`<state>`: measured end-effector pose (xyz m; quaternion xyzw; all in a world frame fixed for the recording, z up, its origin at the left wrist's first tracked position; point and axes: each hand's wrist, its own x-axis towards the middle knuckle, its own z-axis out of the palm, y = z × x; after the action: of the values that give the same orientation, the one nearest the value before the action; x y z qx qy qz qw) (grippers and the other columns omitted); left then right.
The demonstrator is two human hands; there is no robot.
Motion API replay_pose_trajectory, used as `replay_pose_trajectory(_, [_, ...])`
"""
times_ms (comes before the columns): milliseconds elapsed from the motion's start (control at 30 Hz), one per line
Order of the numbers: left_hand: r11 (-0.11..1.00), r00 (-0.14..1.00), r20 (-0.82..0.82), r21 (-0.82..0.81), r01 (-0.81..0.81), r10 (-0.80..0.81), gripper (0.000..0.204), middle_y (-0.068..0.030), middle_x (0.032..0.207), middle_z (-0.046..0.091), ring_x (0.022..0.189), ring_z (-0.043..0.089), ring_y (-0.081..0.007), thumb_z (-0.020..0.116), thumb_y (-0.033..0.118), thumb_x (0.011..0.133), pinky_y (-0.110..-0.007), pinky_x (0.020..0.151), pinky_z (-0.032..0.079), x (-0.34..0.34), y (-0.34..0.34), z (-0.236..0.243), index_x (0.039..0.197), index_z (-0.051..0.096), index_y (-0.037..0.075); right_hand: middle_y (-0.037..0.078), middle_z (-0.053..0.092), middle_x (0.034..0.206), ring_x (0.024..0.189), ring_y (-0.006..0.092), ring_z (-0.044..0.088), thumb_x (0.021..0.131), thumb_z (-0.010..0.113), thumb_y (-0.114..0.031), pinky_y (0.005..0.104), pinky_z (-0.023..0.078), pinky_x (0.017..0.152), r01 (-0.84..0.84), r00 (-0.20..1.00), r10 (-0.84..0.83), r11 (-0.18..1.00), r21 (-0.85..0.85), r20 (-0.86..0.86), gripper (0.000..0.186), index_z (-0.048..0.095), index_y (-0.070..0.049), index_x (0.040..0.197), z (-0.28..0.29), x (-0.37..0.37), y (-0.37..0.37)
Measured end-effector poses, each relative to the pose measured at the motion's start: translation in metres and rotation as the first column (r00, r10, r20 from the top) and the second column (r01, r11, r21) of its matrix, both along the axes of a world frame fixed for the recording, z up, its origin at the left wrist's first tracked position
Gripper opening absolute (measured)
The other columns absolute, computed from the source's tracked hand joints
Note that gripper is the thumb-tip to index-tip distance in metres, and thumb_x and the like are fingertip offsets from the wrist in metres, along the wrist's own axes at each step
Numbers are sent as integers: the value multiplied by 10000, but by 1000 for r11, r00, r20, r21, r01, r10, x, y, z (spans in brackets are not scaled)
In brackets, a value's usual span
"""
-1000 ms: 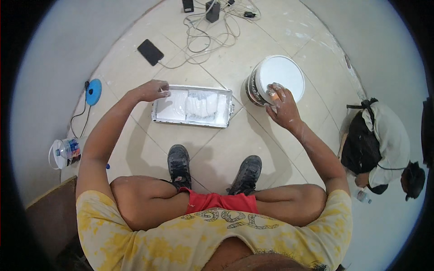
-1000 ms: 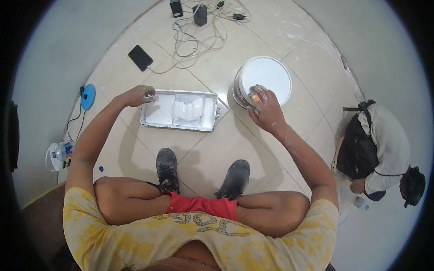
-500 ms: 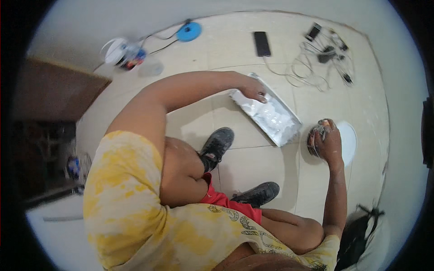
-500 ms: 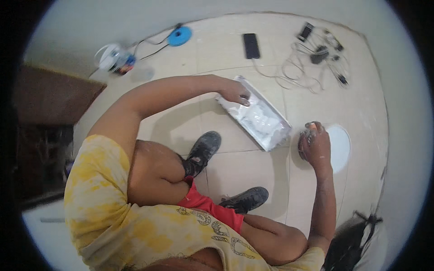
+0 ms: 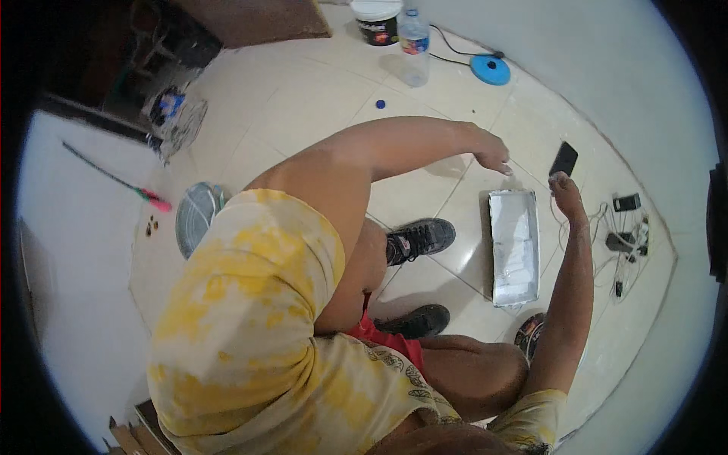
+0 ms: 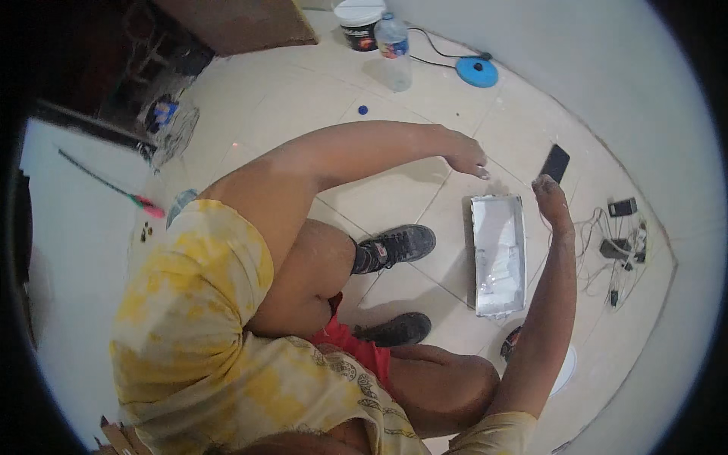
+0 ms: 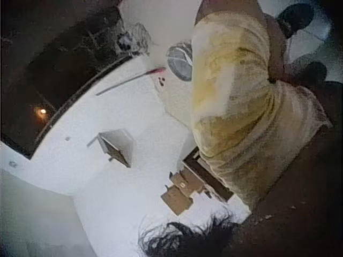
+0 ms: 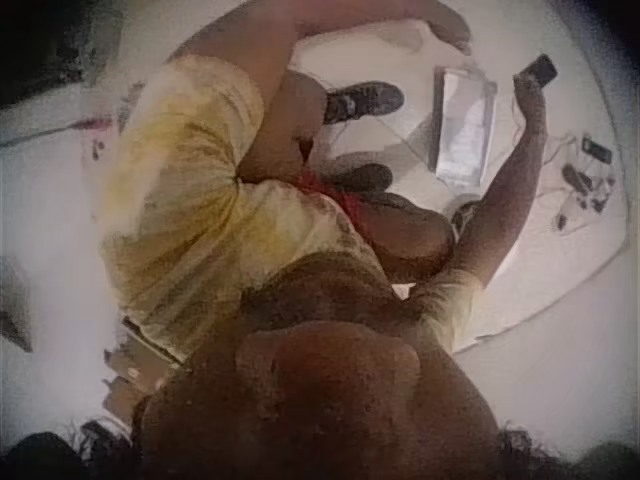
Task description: The person opens a bucket of paint, pours a small amount into a metal tray, and then uses a paint roller to spread the paint evenly within the tray.
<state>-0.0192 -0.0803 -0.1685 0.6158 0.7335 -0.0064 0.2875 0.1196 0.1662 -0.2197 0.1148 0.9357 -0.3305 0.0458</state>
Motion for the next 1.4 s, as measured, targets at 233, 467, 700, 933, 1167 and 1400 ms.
replay_pose_trajectory(233, [927, 926, -51, 36, -374, 375, 494, -188, 1060, 575, 993, 531, -335, 394, 452, 899, -415, 854, 402, -25, -164, 65, 1048, 563, 12, 243, 584, 1001, 960, 376, 562, 844, 463, -309, 451, 450, 822, 166, 979, -193, 942, 290, 67, 335, 571, -22, 979, -78, 15, -48])
replay_pose_trajectory(467, [336, 410, 188, 328, -883, 892, 407, -126, 933, 584, 833, 572, -224, 405, 370, 908, -356, 768, 443, 70, -375, 90, 996, 537, -5, 209, 581, 1029, 964, 354, 560, 875, 423, -264, 452, 450, 812, -94, 987, 29, 900, 426, 158, 311, 560, 1, 961, -57, 21, -43])
replay_pose_trajectory(700, [28, 35, 30, 216, -976, 999, 397, -111, 898, 580, 786, 575, -197, 453, 384, 877, -337, 724, 453, 157, -556, -11, 951, 545, 5, 214, 590, 859, 844, 390, 565, 864, 459, -245, 448, 437, 725, -62, 998, 65, 895, 442, 9, 270, 544, 11, 855, -94, 37, -6])
replay_pose_trajectory(933, [-525, -652, 141, 727, -442, 745, 438, -196, 1083, 578, 1021, 543, -299, 627, 240, 779, -397, 844, 424, 82, -748, 4, 1127, 509, 1, 101, 504, 652, 611, 197, 471, 875, 424, -154, 321, 397, 580, -14, 995, 51, 922, 388, -84, 232, 469, -11, 698, -115, 104, 20])
replay_pose_trajectory(1167, [-853, -572, 635, 432, -293, 519, 478, -112, 916, 546, 814, 510, -198, 711, 265, 721, -342, 732, 434, -25, -880, -15, 1061, 535, -20, 49, 495, 679, 647, 159, 473, 882, 419, -167, 322, 390, 582, 83, 983, -73, 995, -58, 166, 220, 501, -9, 753, -124, 157, 45])
replay_pose_trajectory(1400, [-926, -458, 807, 285, -248, 372, 430, -21, 681, 520, 550, 463, -116, 730, 344, 699, -287, 482, 404, -27, -737, 9, 869, 556, -11, 45, 530, 740, 700, 146, 496, 896, 403, -178, 298, 402, 626, 344, 931, -346, 938, 37, 120, 222, 548, -17, 849, -52, 153, 0])
